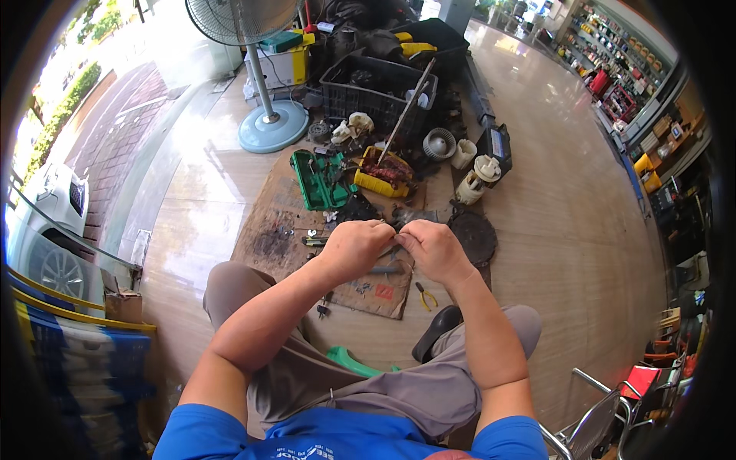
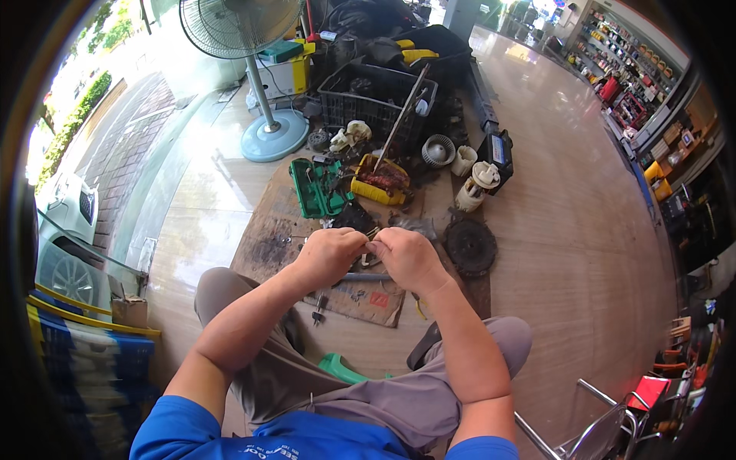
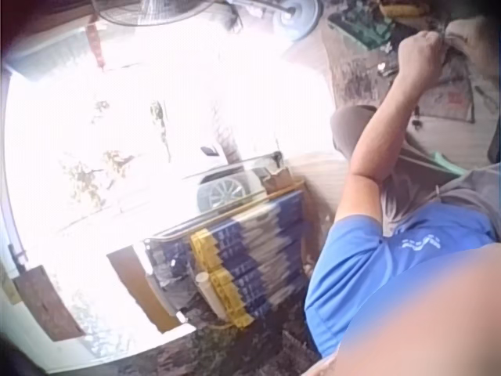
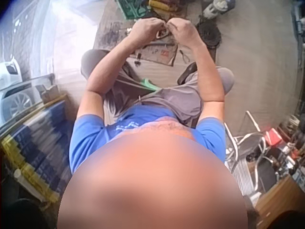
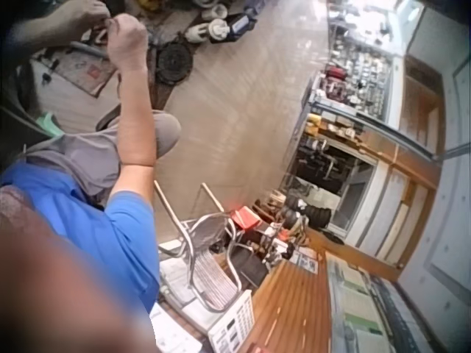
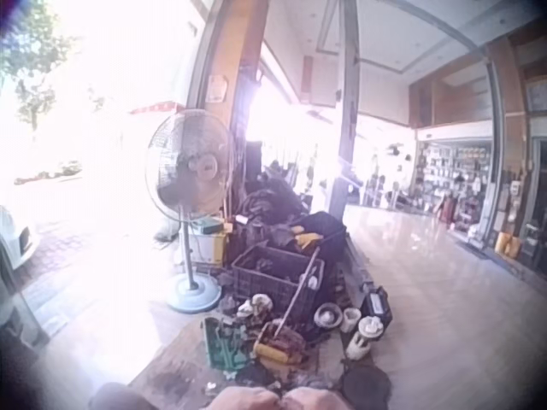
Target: The person sits on a low stool and works on small electronic components on a cardboard mat. They use pliers and their hands to strip wires, twist connections, and manipulate small parts from a disassembled device.
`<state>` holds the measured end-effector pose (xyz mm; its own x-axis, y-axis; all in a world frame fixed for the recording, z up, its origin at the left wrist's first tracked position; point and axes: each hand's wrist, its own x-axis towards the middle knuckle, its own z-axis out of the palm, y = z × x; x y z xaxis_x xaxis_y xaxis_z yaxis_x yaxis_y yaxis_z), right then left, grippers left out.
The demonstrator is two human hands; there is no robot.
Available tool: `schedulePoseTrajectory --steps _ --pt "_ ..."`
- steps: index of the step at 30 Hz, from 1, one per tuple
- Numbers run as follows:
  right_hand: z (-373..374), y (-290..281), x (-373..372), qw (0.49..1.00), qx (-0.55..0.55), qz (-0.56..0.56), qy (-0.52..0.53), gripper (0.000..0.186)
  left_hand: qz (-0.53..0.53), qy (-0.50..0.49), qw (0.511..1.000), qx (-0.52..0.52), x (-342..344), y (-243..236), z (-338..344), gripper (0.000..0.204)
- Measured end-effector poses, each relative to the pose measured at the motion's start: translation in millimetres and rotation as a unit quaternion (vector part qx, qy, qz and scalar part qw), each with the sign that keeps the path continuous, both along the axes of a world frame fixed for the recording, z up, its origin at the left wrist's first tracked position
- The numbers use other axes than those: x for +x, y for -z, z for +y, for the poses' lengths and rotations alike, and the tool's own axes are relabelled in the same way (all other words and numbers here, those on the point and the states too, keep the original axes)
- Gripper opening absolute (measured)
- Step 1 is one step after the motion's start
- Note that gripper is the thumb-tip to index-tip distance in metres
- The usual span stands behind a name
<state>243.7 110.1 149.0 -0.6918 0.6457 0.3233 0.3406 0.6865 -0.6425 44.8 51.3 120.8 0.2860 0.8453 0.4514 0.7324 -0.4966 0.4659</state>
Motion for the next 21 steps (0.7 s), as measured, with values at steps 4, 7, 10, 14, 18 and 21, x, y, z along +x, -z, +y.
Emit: schedulePoseTrajectory --steps 4,7,10,14,18,21 --pt "1 0 1 0.999 -0.012 0.002 -0.04 0.012 0.023 0.029 0.999 -0.005 -2 4 -2 0.015" --pt "1 -4 9 0.999 -0.034 -0.008 -0.008 0.015 -0.006 0.032 0.999 -0.003 4 -2 -2 0.022" --pt "4 -3 10 0.999 -0.042 -0.016 -0.005 0.018 0.043 0.003 0.998 -0.045 -4 -7 -3 0.022" --pt "8 -6 9 0.991 -0.129 -0.037 0.0 0.022 0.015 0.016 0.993 -0.117 -9 -1 -4 0.016" --pt "18 6 10 0.975 -0.222 0.01 -0.004 0.026 -0.05 0.044 0.993 -0.095 -7 4 -5 0.017" --pt "22 8 12 0.948 -0.314 0.047 -0.021 0.03 -0.084 0.02 0.985 -0.152 -4 -8 -7 0.02"
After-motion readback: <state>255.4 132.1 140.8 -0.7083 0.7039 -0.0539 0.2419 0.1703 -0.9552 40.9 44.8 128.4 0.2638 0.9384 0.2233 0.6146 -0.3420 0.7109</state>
